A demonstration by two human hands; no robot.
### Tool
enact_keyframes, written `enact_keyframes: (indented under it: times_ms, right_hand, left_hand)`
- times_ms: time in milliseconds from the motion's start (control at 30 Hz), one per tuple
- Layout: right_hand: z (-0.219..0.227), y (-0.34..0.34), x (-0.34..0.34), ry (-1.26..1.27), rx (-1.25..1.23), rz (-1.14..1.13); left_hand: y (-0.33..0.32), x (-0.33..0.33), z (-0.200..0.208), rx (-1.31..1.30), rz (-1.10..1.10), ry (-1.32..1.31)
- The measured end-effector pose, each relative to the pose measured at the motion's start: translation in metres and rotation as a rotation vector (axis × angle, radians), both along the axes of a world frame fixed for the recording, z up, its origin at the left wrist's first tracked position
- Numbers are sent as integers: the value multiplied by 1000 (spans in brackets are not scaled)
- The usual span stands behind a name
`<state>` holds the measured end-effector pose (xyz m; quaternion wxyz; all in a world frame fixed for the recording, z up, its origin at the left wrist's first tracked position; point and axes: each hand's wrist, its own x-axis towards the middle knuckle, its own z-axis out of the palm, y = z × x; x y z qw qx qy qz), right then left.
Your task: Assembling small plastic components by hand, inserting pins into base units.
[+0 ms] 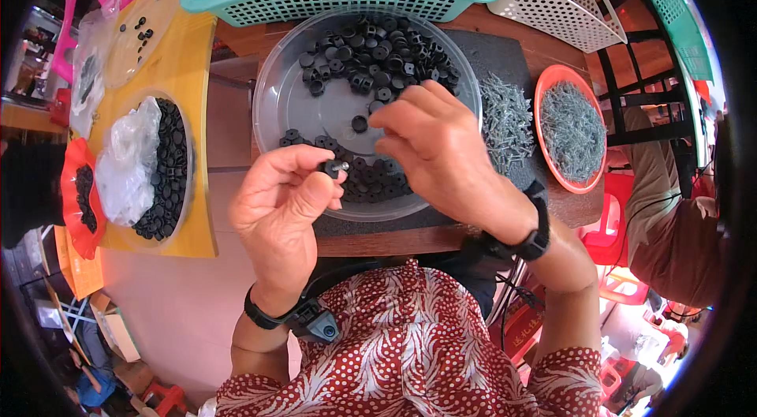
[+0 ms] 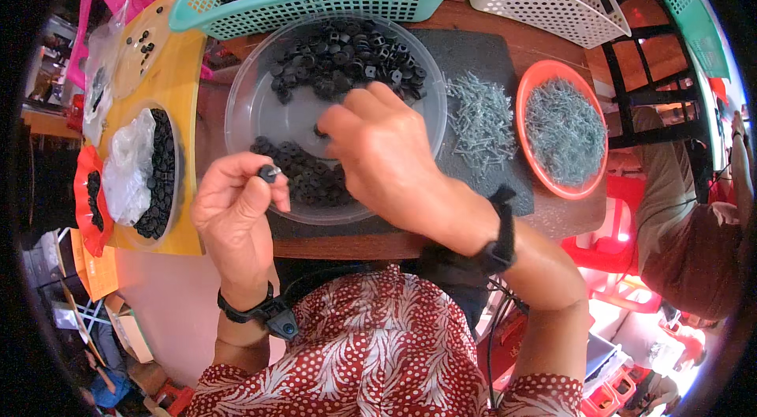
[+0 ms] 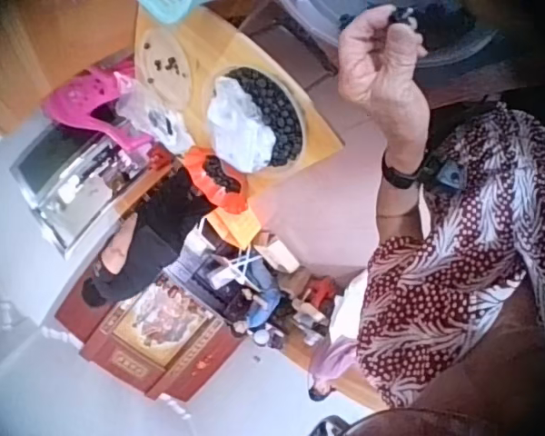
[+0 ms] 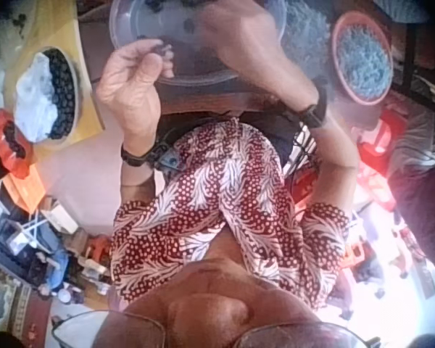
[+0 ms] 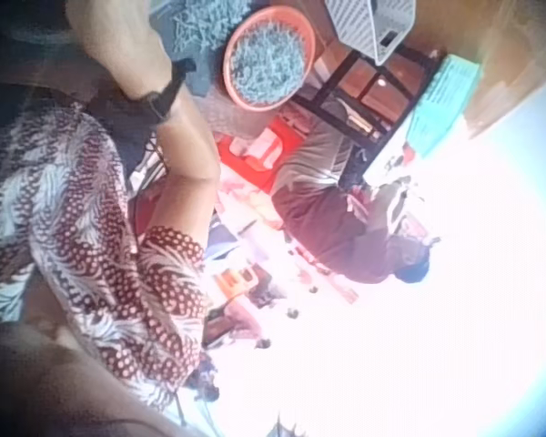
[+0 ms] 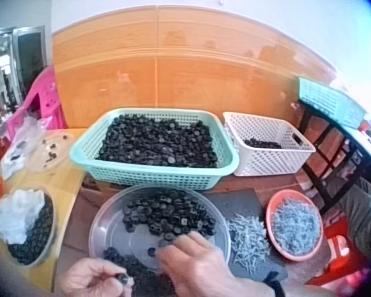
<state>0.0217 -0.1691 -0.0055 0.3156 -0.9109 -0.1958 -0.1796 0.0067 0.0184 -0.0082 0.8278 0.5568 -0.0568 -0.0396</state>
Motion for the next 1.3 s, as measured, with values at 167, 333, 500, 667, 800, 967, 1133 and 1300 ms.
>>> enact_keyframes:
  times_ms: [167,333,500,667,800,967,1133,1300]
  right_hand:
    - [-17,13,22,-99,-273,88]
    - [-17,15,27,-126,-327,107]
    - [-8,12,17,-52,-135,70]
    - [29,8,-16,520,508,121]
    - [29,3,-30,552,601,77]
    - [19,6,-44,550,857,-3]
    - [15,11,-52,473,987,-20]
    - [14,6,-58,207,635,-22]
  left_hand:
    - [3,2,3,42,88,6]
    - [7,4,1,-19,45,-4]
    - [3,5,5,27,79,6]
    - [-2,5,2,23,71,-3]
    - [-15,-1,4,-37,-26,33]
    - [-26,-9,4,-98,-76,36]
    - [-32,-11,4,-130,-84,62]
    - [-35,-11,5,-166,-91,58]
